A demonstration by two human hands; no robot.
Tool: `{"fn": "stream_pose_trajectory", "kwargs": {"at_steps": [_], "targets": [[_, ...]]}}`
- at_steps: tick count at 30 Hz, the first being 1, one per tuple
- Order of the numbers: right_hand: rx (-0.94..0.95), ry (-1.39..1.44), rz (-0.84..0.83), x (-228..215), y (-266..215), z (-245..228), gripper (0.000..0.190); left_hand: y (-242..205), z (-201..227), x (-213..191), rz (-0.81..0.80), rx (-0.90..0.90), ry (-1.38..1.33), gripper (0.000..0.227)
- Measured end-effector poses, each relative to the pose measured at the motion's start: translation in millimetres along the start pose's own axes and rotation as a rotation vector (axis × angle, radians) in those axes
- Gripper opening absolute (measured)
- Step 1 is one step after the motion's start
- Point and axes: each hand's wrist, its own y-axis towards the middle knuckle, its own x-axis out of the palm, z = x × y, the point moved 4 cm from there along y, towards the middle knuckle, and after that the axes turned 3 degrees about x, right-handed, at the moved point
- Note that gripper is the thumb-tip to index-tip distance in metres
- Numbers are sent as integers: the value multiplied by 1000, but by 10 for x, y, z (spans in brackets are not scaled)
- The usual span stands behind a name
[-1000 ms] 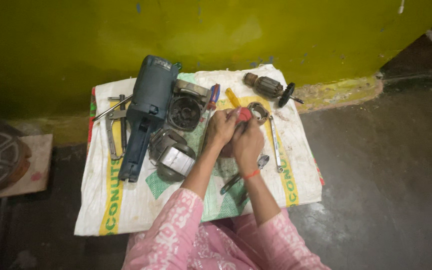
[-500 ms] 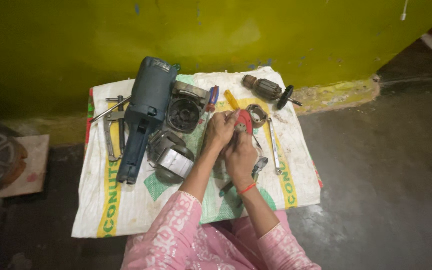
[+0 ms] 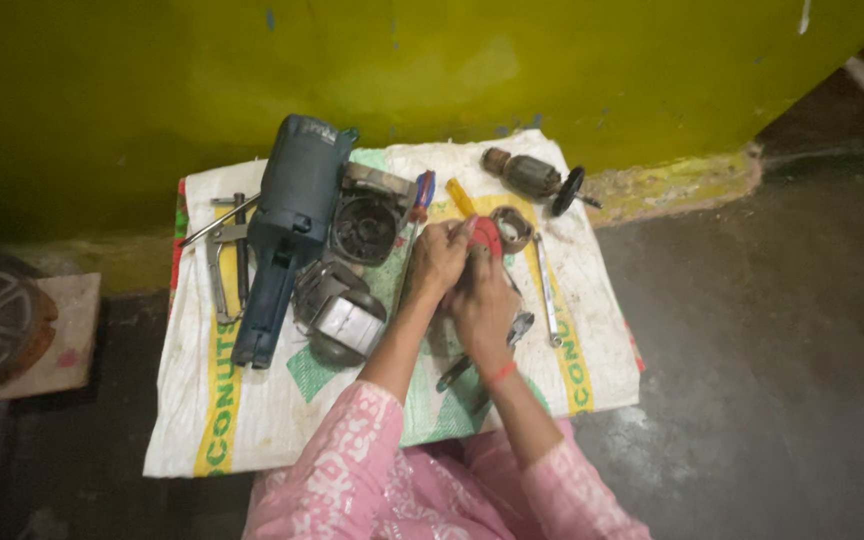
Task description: The person scrubs a red circular mechanical part with a wire brush, rotating it to clean different areas. They then switch to a smaller metal ring and continue scrubbing it with the same brush.
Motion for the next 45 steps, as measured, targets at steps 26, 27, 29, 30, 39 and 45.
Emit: {"fn": "stream_pose_trajectory", "kwargs": {"at_steps": [26,27,29,30,39,45], "targets": [[149,-199,-166,164,-46,-5,30,60,-69,36,22,30,101,45],[101,-179,-158,179,-80,6,31,67,-68,34,31,38,91,45],[8,-137,-148,150,-222,37,34,19,-68,25,32,59,77,44],[12,-153,-181,127,-272,84,32,45,-26,31,36,81,64,43],[245,233,-22,-369,29,459,17,-116,-8,-60,-16,51,-18,39],[119,95,64,-55,20,87,19,-314,115,-136,106,193,71,35]]}}
